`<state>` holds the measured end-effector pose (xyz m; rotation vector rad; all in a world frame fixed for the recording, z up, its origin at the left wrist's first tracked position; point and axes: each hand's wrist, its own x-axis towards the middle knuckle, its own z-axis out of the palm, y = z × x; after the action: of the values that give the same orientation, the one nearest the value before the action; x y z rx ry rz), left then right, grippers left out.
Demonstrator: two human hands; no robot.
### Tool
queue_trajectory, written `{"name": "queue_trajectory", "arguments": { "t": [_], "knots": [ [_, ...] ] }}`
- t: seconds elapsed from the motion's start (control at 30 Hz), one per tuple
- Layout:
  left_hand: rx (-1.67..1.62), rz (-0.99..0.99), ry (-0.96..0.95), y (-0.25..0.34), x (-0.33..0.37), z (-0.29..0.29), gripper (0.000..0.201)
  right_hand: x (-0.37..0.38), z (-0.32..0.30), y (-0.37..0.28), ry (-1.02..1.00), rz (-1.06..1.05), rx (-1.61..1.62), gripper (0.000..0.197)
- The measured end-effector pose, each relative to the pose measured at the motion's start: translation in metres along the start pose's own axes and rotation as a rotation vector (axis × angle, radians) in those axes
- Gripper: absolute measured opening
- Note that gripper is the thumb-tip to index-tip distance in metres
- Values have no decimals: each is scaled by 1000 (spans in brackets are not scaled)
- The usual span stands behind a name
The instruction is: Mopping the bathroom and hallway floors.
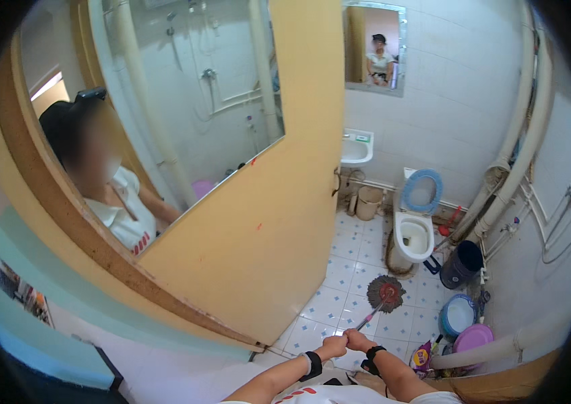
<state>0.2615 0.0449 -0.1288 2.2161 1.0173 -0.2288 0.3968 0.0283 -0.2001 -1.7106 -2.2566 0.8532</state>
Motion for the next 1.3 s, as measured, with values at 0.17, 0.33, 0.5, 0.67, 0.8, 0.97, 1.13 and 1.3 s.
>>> {"name": "queue_trajectory", "arguments": {
  "t": [0.17, 0.33, 0.5, 0.67, 0.8, 0.97, 1.13, 1.3],
  "knots": [
    [23, 1, -46, -44, -48, -9, 28, 23, 38, -35, -73, -204, 75, 13],
    [-103, -70, 38, -153, -162, -4, 48, 81, 65, -162, -747, -397, 159, 25],
    [-100, -97, 46, -130, -295, -71, 39, 87, 67, -277, -1087, -526, 322, 36],
    [-258, -242, 127, -124, -336, -96, 27, 97, 82, -312, -1091, -554, 417, 39],
    [-412, -385, 125, -135, -279, -65, 25, 99, 93, -267, -891, -448, 314, 35],
    [-239, -158, 85, -147, -151, -31, 34, 89, 57, -165, -580, -435, 313, 32],
    [36, 49, -48, -40, -5, -22, 28, 49, 20, 2, -274, -102, 115, 23],
    [68, 55, -74, 24, 63, 9, 21, 1, -10, 66, -87, 238, 19, 23]
  ]
}}
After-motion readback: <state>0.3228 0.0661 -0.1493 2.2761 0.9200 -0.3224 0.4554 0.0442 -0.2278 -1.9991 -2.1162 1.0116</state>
